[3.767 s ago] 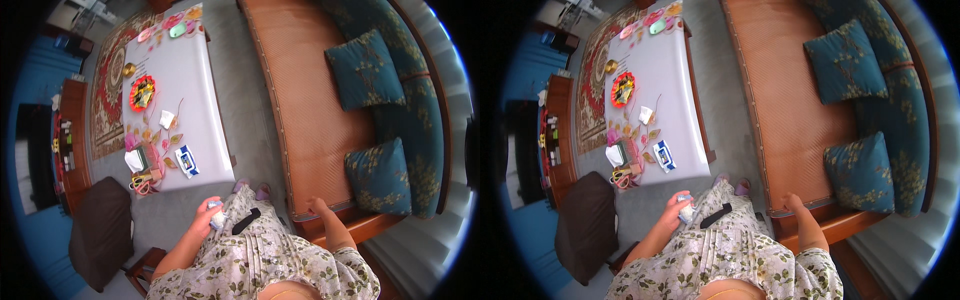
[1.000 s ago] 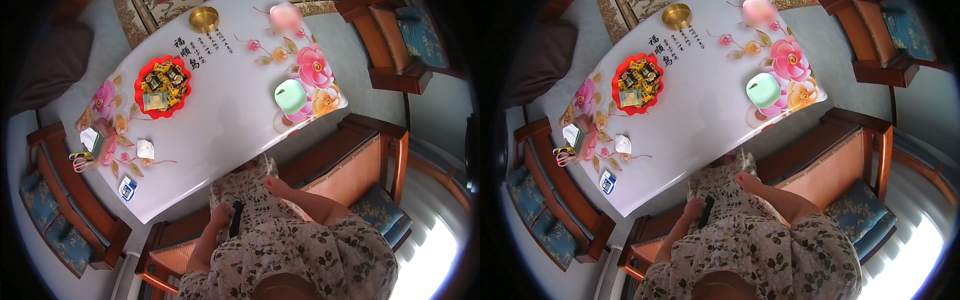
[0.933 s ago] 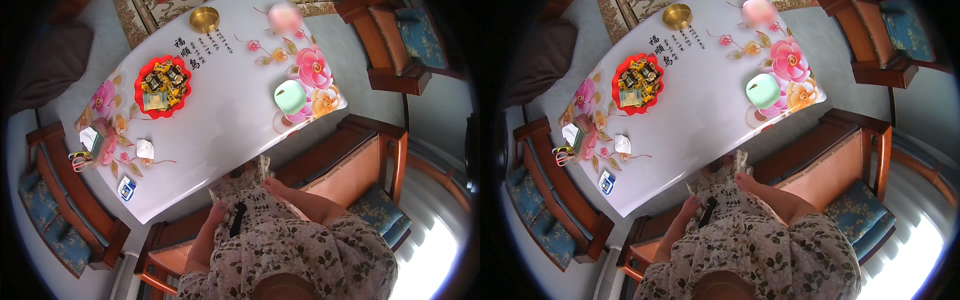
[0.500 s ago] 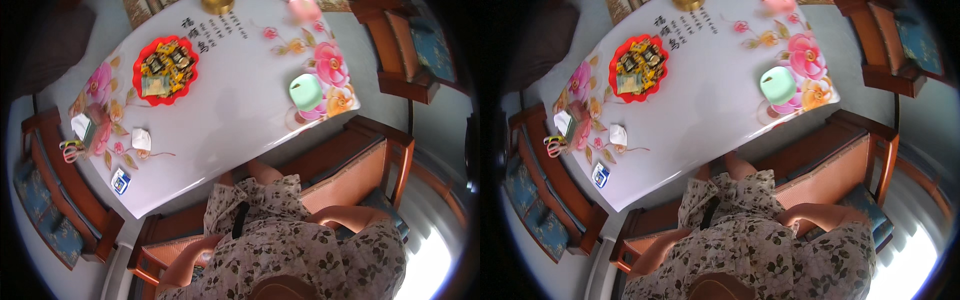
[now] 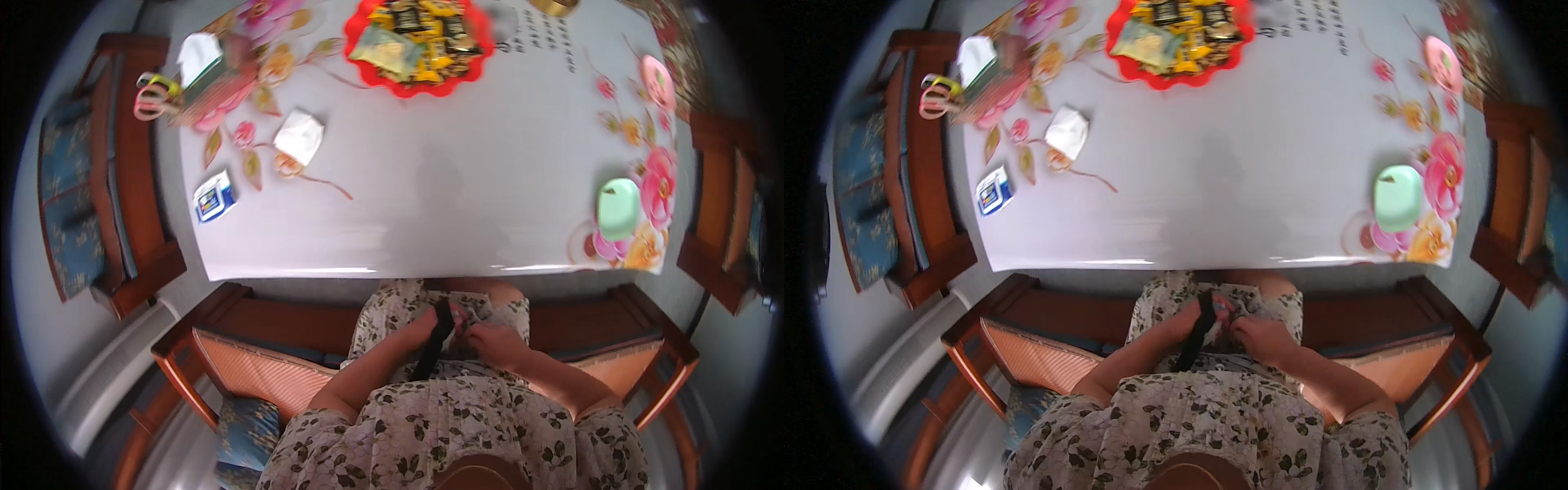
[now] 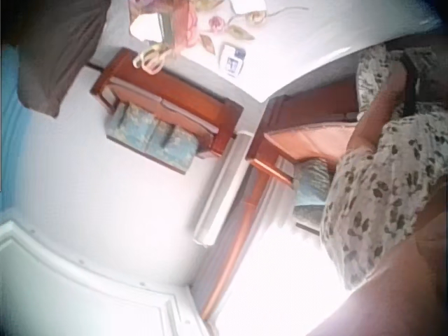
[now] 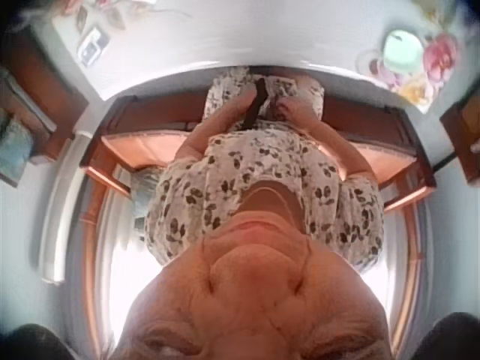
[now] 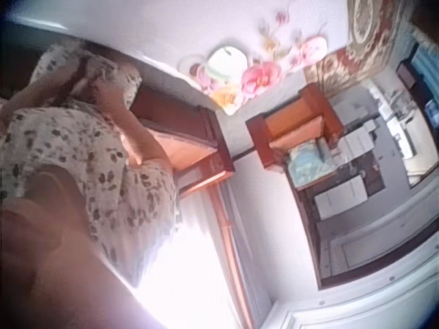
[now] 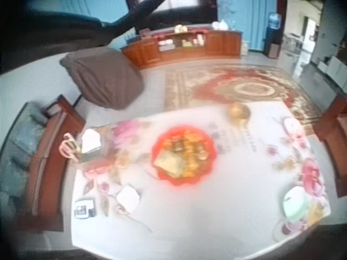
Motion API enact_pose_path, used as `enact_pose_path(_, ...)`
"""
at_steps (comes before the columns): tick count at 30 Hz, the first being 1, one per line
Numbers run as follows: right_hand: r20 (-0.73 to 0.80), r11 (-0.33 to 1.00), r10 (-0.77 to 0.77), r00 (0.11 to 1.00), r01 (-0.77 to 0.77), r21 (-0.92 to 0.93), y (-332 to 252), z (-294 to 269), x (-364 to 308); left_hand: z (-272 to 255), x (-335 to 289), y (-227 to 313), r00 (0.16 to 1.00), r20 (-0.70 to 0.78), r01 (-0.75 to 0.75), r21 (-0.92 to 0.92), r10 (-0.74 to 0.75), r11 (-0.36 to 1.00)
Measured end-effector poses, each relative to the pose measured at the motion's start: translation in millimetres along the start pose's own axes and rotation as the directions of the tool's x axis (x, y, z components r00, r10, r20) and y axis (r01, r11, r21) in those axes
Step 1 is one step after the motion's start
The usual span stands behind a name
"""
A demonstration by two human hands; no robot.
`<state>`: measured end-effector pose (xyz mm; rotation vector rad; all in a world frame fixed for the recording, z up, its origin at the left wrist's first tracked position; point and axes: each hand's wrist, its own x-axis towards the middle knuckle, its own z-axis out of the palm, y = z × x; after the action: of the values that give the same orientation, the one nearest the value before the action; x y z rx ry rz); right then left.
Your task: The person sits at a dining table and wipes the surface with a tissue. They move a green bowl and a pink plate aside to clean underneath, then wipe the table again. The person folds the used tissue and continues wiping the table surface.
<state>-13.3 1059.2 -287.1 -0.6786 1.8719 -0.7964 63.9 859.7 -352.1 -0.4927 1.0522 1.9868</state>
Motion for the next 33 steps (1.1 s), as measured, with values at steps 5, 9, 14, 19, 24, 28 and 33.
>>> enact_pose_path(5, -0.092, 0.984, -0.15, 0.984, 0.14, -0.108, 13.6, 22.3, 10.0, -7.7, 6.6, -5.9, 0.986, -0.164, -0.064, -0.5, -0.022, 0.864)
enact_pose_path(9, -0.287, 0.974, -0.228, 0.93, 0.22, -0.06, 28.5, 29.5, 3.8, -25.1, 18.9, -31.1, 0.97, -0.133, -0.238, -0.375, 0.202, 0.896)
enact_pose_path(14, -0.592, 0.979, -0.013, 0.806, -0.109, -0.17, 27.2, 24.4, -51.4, -24.2, -63.0, -4.2, 0.834, -0.38, -0.464, -0.091, 0.4, 0.881)
enact_pose_path(19, -0.623, 0.924, 0.103, 0.776, -0.307, -0.23, 46.5, 48.0, -111.3, -21.2, -140.7, -45.4, 0.645, -0.554, 0.082, 0.735, 0.527, 0.673)
enact_pose_path(24, -0.679, 0.861, -0.032, 0.733, -0.325, -0.392, 79.7, 44.8, -92.4, -7.2, -135.5, -71.7, 0.519, -0.446, 0.211, 0.894, 0.729, 0.396)
enact_pose_path(28, -0.828, 0.97, -0.037, 0.559, -0.18, -0.165, 59.8, 7.4, -68.8, -3.9, -125.8, -75.2, 0.449, -0.394, 0.185, 0.919, 0.802, 0.348)
enact_pose_path(33, -0.914, 0.995, -0.071, 0.399, 0.091, -0.037, 44.0, 7.2, -42.2, 36.1, -123.8, -46.6, 0.38, -0.39, -0.386, 0.757, 0.839, 0.527)
